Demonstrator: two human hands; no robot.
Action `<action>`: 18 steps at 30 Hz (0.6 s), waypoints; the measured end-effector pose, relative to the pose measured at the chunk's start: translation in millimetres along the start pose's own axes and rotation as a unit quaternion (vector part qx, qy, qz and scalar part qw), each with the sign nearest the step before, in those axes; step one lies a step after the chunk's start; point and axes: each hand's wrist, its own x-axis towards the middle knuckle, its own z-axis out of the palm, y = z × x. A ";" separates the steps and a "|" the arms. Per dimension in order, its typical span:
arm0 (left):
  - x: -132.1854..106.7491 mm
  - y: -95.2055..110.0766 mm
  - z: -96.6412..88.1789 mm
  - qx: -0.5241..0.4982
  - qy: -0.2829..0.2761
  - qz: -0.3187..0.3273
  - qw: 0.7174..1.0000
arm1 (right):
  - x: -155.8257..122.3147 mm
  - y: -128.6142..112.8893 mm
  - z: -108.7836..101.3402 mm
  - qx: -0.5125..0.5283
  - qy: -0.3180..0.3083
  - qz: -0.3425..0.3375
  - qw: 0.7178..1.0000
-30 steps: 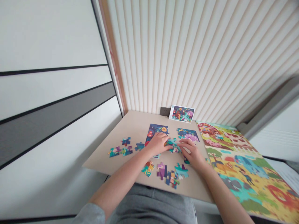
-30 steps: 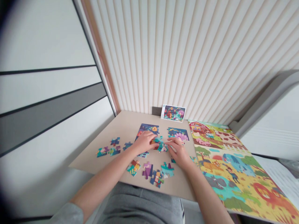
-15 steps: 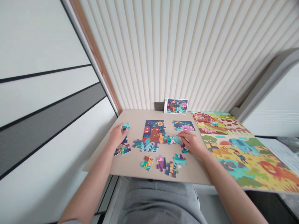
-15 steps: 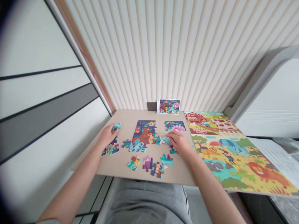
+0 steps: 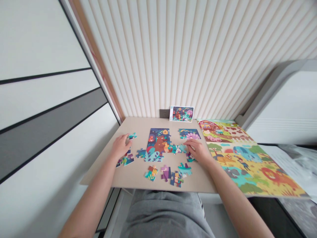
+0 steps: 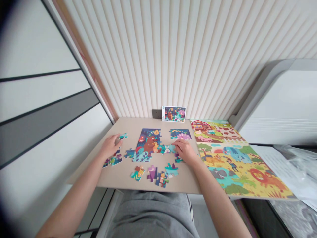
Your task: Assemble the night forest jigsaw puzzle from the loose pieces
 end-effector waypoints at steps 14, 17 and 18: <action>0.8 -4.1 1.7 -0.002 -0.003 0.012 1.000 | -0.7 -3.4 -4.9 -0.003 -0.007 0.015 1.000; 0.6 -3.9 1.7 -0.002 -0.001 0.015 1.000 | -2.1 -5.1 -7.8 -0.005 -0.021 0.023 0.999; 0.4 -3.8 1.8 -0.002 -0.001 0.018 1.000 | -2.6 -7.0 -8.8 -0.005 -0.029 0.026 0.999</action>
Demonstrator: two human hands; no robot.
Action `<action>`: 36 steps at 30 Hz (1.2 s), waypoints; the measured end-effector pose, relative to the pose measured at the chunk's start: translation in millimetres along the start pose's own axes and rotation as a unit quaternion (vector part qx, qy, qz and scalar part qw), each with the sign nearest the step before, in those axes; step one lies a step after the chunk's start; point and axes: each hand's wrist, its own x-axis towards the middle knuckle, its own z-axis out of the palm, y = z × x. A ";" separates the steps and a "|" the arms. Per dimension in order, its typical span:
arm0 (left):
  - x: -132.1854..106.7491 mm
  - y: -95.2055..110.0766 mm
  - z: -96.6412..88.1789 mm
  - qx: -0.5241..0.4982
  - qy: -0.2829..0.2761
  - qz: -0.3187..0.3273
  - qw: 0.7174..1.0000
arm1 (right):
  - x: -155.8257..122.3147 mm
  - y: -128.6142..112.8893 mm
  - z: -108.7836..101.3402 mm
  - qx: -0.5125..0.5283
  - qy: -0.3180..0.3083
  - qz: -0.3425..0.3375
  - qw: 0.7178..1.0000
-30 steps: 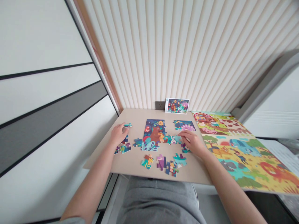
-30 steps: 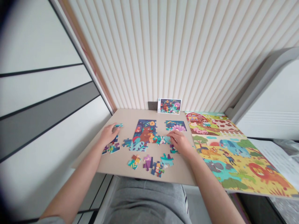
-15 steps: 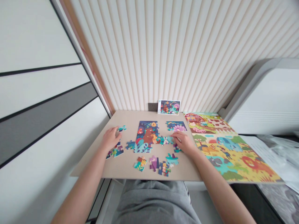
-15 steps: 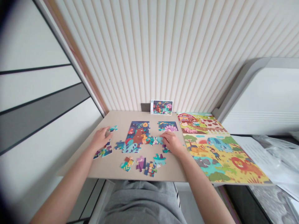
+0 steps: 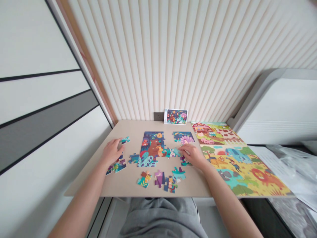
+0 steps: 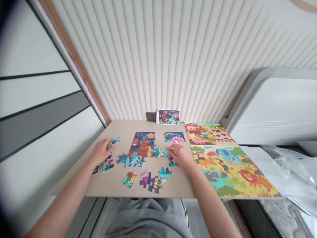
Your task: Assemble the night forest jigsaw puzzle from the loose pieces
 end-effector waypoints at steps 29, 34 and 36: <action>-37.3 108.2 -58.4 -0.038 0.042 0.244 0.968 | -33.5 -73.1 -26.5 -0.064 -0.197 -0.046 0.977; -93.2 166.0 -74.5 -0.069 -0.003 0.280 0.957 | -42.0 -75.8 -11.2 -0.103 -0.112 -0.002 0.988; -107.5 182.4 -68.0 -0.085 0.004 0.284 0.955 | -43.7 -81.2 2.0 -0.090 -0.092 0.010 0.992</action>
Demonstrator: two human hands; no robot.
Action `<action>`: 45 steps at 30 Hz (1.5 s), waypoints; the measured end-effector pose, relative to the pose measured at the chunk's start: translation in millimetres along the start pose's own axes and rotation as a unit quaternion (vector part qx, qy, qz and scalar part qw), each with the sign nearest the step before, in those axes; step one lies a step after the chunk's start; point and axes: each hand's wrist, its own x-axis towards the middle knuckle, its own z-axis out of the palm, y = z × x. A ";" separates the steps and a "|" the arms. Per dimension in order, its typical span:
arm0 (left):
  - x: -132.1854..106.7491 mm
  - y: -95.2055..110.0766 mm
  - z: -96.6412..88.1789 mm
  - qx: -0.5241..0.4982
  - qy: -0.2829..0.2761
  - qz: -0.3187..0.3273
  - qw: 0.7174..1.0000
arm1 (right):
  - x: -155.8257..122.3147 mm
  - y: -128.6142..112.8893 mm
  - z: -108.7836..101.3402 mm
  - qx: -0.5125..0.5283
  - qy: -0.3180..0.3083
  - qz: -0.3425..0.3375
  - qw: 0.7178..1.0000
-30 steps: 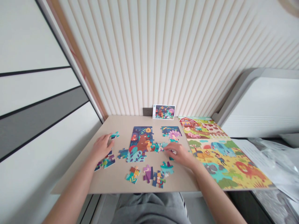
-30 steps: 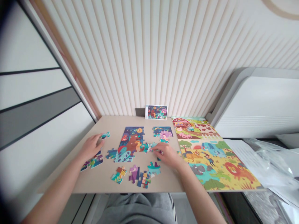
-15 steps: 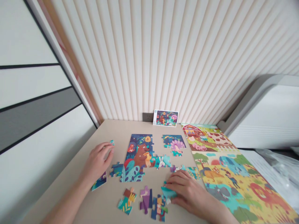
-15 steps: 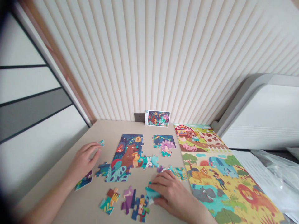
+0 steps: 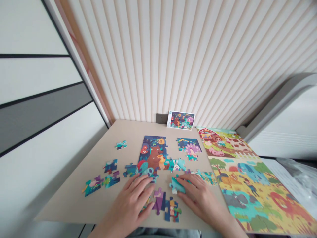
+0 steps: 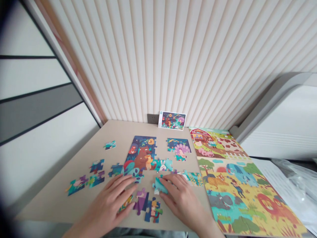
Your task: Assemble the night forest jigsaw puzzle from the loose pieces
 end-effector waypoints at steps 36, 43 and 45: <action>-7.9 7.8 12.2 -0.069 -0.031 -0.044 0.996 | 7.2 -16.4 30.4 0.048 0.022 0.039 0.998; -1.9 8.4 1.9 -0.112 -0.068 0.017 0.991 | 6.1 -14.8 32.0 0.068 0.007 0.056 0.996; -1.6 7.9 1.3 -0.118 -0.069 0.022 0.990 | 5.4 -13.9 33.1 0.069 0.005 0.064 0.996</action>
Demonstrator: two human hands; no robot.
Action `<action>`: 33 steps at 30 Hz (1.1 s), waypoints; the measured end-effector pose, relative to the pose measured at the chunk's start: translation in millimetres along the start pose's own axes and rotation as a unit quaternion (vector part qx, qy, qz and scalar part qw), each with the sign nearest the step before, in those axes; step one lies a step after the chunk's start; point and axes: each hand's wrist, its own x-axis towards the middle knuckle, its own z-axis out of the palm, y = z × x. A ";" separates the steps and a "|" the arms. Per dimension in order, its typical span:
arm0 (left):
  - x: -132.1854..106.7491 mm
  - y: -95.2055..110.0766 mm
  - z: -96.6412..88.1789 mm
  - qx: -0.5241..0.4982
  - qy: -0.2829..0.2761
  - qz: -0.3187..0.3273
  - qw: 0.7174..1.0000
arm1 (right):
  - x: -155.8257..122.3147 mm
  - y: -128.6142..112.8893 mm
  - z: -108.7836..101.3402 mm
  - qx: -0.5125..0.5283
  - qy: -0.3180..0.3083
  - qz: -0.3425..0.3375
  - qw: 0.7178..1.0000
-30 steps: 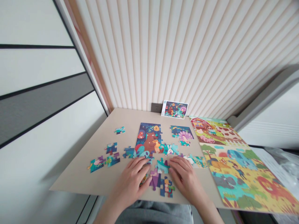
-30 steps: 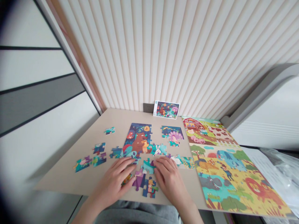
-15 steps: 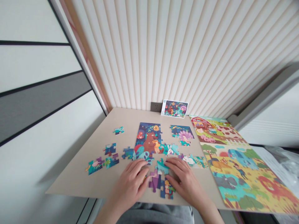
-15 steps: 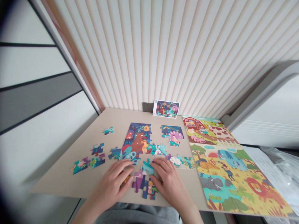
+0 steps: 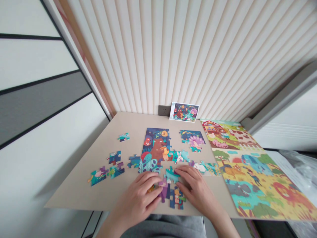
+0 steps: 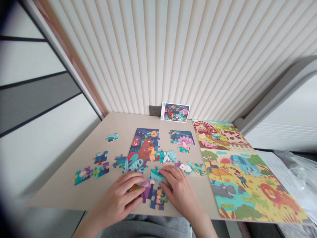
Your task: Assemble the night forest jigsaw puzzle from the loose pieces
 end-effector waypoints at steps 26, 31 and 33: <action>1.5 -1.2 0.4 -0.023 0.009 0.001 1.000 | -1.8 4.0 2.4 0.015 0.010 0.016 1.000; 2.2 -1.0 -0.6 -0.016 0.005 0.003 1.000 | -1.6 5.6 3.4 0.007 0.015 -0.001 1.000; 2.1 -1.6 -0.6 -0.011 -0.005 0.005 1.000 | -1.7 6.2 4.3 0.006 0.021 -0.007 1.000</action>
